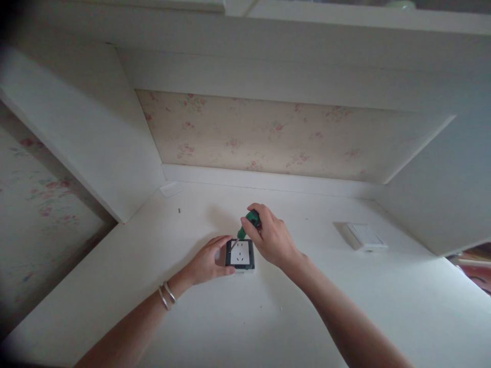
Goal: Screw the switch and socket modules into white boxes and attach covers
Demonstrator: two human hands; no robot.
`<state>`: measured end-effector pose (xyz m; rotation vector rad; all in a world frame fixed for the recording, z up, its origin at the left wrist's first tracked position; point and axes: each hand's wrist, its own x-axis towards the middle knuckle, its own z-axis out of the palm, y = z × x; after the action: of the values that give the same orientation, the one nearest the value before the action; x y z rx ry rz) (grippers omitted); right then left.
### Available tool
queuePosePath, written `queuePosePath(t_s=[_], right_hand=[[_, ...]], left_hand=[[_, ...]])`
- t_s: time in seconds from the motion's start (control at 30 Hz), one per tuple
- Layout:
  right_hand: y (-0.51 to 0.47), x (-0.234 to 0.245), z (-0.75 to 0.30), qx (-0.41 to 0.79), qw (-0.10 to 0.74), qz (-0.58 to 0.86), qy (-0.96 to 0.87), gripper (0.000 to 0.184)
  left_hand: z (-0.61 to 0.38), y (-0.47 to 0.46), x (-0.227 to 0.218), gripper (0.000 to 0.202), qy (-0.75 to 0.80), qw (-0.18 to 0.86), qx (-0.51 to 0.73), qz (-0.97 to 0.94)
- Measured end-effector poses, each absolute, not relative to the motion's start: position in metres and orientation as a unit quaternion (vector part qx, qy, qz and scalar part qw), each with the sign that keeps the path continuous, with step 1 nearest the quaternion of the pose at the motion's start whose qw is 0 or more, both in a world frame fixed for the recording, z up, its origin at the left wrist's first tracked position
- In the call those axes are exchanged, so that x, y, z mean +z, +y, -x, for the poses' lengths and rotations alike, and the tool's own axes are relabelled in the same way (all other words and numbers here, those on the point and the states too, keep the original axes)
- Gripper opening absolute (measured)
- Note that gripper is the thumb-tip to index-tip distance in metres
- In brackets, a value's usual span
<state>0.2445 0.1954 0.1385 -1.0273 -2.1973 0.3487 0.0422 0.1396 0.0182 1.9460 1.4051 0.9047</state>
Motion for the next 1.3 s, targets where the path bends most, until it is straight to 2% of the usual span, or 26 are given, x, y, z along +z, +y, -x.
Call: queuePosePath(t_s=[0.4,0.63,0.77,0.93,1.17,1.3], right_hand=[[0.193,0.144,-0.242,0.133,0.323,0.392,-0.851,0.031],[0.189,0.154,-0.237,0.126,0.279,0.37,-0.877,0.029],[0.19,0.173,-0.23,0.093,0.224,0.33,-0.912,0.03],[0.196,0.205,-0.219,-0.005,0.081,0.284,-0.955,0.034],[0.201,0.242,-0.202,0.019,-0.091,0.28,-0.955,0.035],[0.203,0.246,-0.188,-0.058,-0.113,0.309,-0.942,0.056]], left_hand=[[-0.042,0.138,0.02,0.08,0.525,0.285,0.345,-0.724],[-0.042,0.139,0.019,0.081,0.53,0.275,0.343,-0.725],[-0.043,0.14,0.02,0.082,0.531,0.27,0.336,-0.73],[-0.044,0.139,0.019,0.081,0.534,0.264,0.334,-0.73],[-0.043,0.139,0.015,0.081,0.533,0.268,0.341,-0.727],[-0.042,0.139,0.016,0.082,0.535,0.271,0.342,-0.723]])
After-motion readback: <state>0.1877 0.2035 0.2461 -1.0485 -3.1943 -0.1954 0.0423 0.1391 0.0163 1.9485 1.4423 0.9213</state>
